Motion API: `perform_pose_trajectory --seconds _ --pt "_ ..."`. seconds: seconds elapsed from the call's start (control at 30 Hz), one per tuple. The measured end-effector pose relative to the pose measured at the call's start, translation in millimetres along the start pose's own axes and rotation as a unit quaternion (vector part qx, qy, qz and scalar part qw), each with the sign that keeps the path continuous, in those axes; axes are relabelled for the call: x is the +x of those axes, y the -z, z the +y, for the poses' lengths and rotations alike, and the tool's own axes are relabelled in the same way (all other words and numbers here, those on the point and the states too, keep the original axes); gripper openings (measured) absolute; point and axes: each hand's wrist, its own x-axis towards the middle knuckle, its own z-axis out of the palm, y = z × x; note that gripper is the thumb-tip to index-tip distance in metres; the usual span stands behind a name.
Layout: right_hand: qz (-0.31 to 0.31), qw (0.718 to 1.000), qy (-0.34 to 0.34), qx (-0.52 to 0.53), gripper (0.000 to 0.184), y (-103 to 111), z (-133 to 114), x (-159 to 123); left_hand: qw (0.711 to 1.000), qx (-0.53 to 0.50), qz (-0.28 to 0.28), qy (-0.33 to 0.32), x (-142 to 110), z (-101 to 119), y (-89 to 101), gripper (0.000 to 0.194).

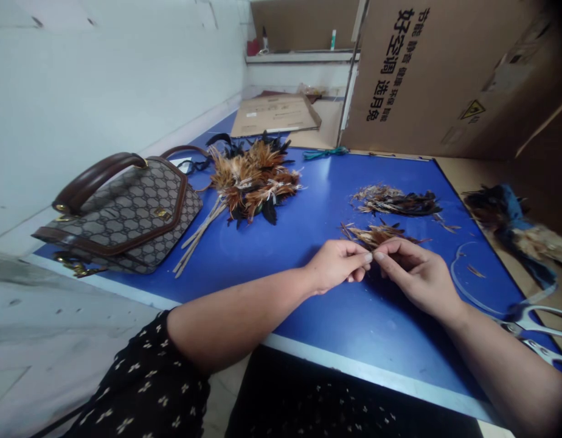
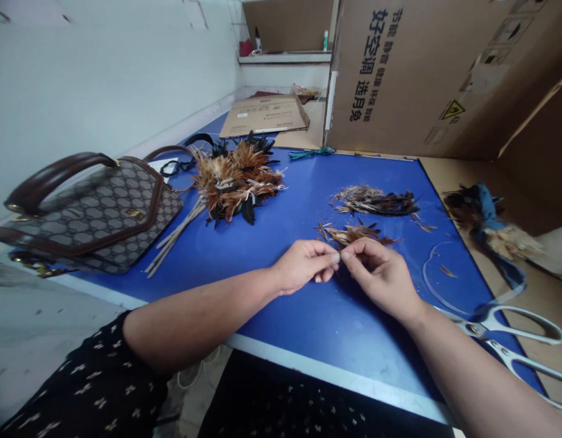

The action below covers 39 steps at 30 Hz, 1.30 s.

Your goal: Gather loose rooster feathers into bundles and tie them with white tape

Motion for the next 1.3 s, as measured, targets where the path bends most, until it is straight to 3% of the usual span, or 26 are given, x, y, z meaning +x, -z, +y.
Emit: perform_pose_trajectory --seconds 0.1,0.2,0.57,0.93,1.3 --pt "0.01 0.997 -0.068 0.033 0.032 -0.1 -2.0 0.2 1.0 0.007 0.001 0.001 -0.7 1.2 -0.3 0.031" --pt "0.028 0.995 -0.09 0.042 0.036 -0.4 -0.6 0.4 1.0 -0.008 0.012 -0.006 -0.3 1.9 -0.1 0.028" --pt "-0.014 0.996 -0.066 0.057 0.033 -0.4 -1.1 0.9 0.999 0.045 0.015 -0.014 -3.5 3.7 -3.8 0.025" --pt "0.0 0.994 -0.09 0.056 0.038 -3.6 1.2 -0.5 0.999 -0.009 0.029 -0.021 -2.0 3.6 -1.6 0.028" --pt "0.003 0.998 -0.064 0.027 0.034 -4.0 -1.1 -1.5 0.998 0.047 -0.003 -0.029 -5.7 7.2 -3.5 0.028"
